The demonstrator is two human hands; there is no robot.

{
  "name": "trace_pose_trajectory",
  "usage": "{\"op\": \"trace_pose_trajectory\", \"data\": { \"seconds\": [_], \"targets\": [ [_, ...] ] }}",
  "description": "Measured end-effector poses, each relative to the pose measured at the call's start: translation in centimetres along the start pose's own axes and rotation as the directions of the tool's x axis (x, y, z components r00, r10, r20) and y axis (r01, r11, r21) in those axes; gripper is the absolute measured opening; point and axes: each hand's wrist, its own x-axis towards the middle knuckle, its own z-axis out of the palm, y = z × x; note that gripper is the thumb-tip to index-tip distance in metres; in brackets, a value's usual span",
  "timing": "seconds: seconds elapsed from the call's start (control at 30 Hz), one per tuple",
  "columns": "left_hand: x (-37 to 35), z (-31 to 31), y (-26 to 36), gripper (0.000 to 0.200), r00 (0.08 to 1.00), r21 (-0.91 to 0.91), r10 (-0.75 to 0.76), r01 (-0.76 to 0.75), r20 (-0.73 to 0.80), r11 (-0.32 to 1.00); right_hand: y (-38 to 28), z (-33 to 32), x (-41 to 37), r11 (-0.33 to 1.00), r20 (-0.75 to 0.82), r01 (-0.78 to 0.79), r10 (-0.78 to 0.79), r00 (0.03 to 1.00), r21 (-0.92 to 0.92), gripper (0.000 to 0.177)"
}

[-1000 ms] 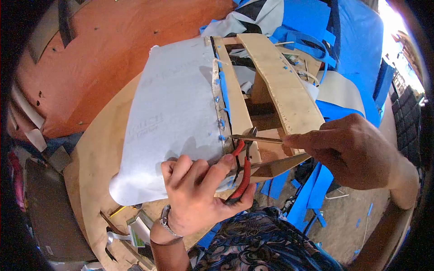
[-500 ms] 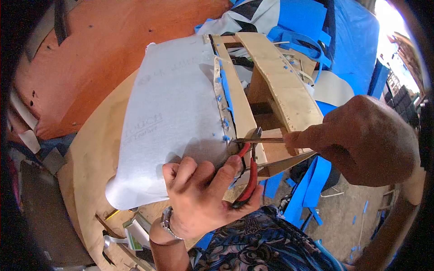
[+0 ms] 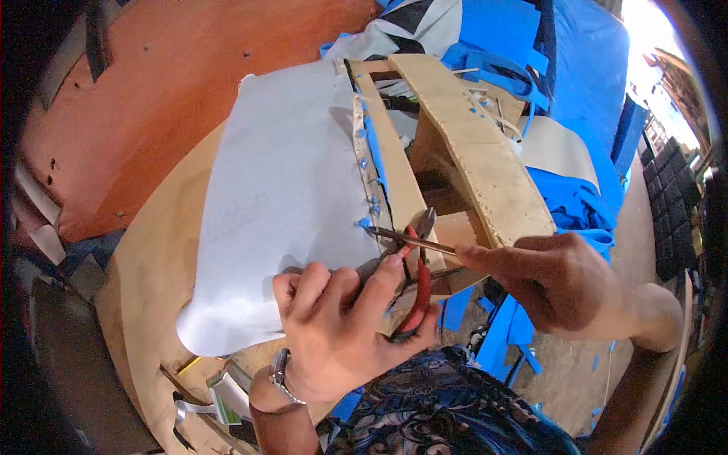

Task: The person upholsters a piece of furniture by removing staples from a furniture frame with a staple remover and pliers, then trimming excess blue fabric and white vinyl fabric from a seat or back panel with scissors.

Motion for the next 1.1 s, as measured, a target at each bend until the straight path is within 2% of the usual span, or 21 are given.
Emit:
{"op": "trace_pose_trajectory", "data": {
  "seconds": [0.1, 0.2, 0.27, 0.5, 0.63, 0.7, 0.73, 0.77, 0.8, 0.9, 1.0, 1.1],
  "targets": [
    [0.5, -0.1, 0.4, 0.048, 1.0, 0.01, 0.002, -0.003, 0.011, 1.0, -0.7, -2.7, 0.5, 0.984, 0.126, -0.022, 0.045, 0.991, -0.178, 0.038],
    [0.3, 0.1, 0.1, 0.044, 1.0, 0.002, -0.01, 0.01, -0.001, 1.0, -1.6, -4.1, 1.3, 0.962, 0.18, -0.026, 0.077, 0.981, -0.271, 0.032],
    [0.2, 0.3, 0.0, 0.045, 1.0, -0.019, -0.017, 0.017, -0.008, 1.0, -1.9, -4.3, 1.4, 0.942, 0.156, 0.002, 0.053, 0.986, -0.335, 0.03],
    [0.4, 0.3, 0.0, 0.044, 1.0, -0.015, -0.016, 0.016, -0.018, 1.0, -3.3, -5.4, 1.8, 0.928, 0.179, -0.018, 0.09, 0.98, -0.371, 0.031],
    [0.6, 0.2, -0.1, 0.046, 1.0, -0.005, -0.017, 0.017, 0.006, 1.0, -4.7, -5.5, 2.9, 0.88, 0.277, -0.077, 0.229, 0.933, -0.468, 0.037],
    [0.4, 0.2, -0.2, 0.048, 1.0, -0.002, 0.003, -0.003, 0.015, 1.0, -4.5, -4.6, 2.5, 0.896, 0.321, -0.085, 0.243, 0.915, -0.436, 0.04],
    [0.3, 0.3, -0.2, 0.048, 1.0, 0.005, 0.012, -0.012, 0.01, 1.0, -2.4, -2.5, 0.6, 0.968, 0.221, -0.14, 0.186, 0.957, -0.21, 0.042],
    [0.1, 0.2, -0.2, 0.049, 1.0, 0.013, 0.021, -0.021, 0.01, 1.0, -0.3, -0.4, -1.3, 0.991, 0.118, -0.132, 0.127, 0.985, 0.031, 0.044],
    [0.0, 0.2, -0.2, 0.05, 1.0, 0.007, 0.021, -0.021, 0.001, 1.0, 1.0, 1.9, -2.2, 0.98, -0.058, -0.031, 0.043, 0.997, 0.197, 0.043],
    [0.0, 0.5, -0.2, 0.052, 0.999, 0.01, 0.043, -0.042, -0.023, 0.999, 2.0, 4.9, -2.8, 0.958, -0.177, -0.012, 0.065, 0.982, 0.285, 0.043],
    [-0.6, 0.5, -0.4, 0.052, 0.997, -0.004, 0.045, -0.045, -0.07, 0.999, 3.2, 5.2, -3.1, 0.927, -0.111, -0.011, 0.057, 0.992, 0.375, 0.061],
    [-1.2, 0.2, -0.3, 0.053, 0.993, -0.026, 0.059, -0.062, -0.105, 0.998, 2.2, 1.1, -3.5, 0.975, -0.019, -0.015, 0.02, 1.0, 0.22, 0.056]
  ]
}}
